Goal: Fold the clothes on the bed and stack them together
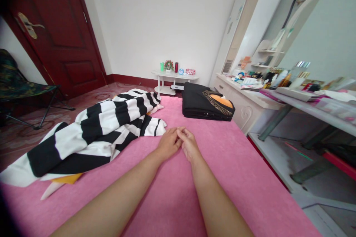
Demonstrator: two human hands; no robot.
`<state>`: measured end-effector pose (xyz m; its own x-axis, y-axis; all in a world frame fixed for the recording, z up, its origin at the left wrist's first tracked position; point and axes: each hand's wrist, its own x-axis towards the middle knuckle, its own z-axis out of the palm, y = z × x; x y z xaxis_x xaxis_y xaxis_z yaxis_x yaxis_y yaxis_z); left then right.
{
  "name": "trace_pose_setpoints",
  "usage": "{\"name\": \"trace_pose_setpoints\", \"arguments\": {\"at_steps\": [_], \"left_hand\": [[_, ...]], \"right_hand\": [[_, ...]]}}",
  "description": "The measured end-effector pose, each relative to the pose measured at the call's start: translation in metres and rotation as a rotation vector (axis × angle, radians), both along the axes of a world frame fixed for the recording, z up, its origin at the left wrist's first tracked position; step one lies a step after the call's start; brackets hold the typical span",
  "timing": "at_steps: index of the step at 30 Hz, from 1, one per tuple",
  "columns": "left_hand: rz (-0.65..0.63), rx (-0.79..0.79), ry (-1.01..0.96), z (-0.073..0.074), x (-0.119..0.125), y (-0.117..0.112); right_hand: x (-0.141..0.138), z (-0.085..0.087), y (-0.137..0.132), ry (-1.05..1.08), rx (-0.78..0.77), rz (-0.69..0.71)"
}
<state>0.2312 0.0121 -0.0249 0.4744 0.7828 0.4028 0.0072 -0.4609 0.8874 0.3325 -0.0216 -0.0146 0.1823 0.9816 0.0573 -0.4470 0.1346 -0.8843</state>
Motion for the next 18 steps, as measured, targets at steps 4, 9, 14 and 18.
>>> {"name": "trace_pose_setpoints", "arguments": {"at_steps": [4,9,14,18], "left_hand": [[-0.002,-0.065,-0.049,0.0014,0.0003,0.0012],[-0.011,-0.110,-0.089,0.0015,0.0006,0.0019],[0.028,0.016,0.012,0.0003,0.0006,0.0025],[0.021,-0.012,0.002,-0.0005,0.0009,0.0034]], "right_hand": [[0.0003,-0.0007,0.0008,-0.003,0.006,0.013],[-0.0005,-0.0021,0.0018,-0.028,0.019,0.007],[-0.0009,-0.0024,0.0028,-0.042,0.020,-0.007],[-0.0005,-0.0033,0.0033,-0.060,0.028,-0.006]]}}
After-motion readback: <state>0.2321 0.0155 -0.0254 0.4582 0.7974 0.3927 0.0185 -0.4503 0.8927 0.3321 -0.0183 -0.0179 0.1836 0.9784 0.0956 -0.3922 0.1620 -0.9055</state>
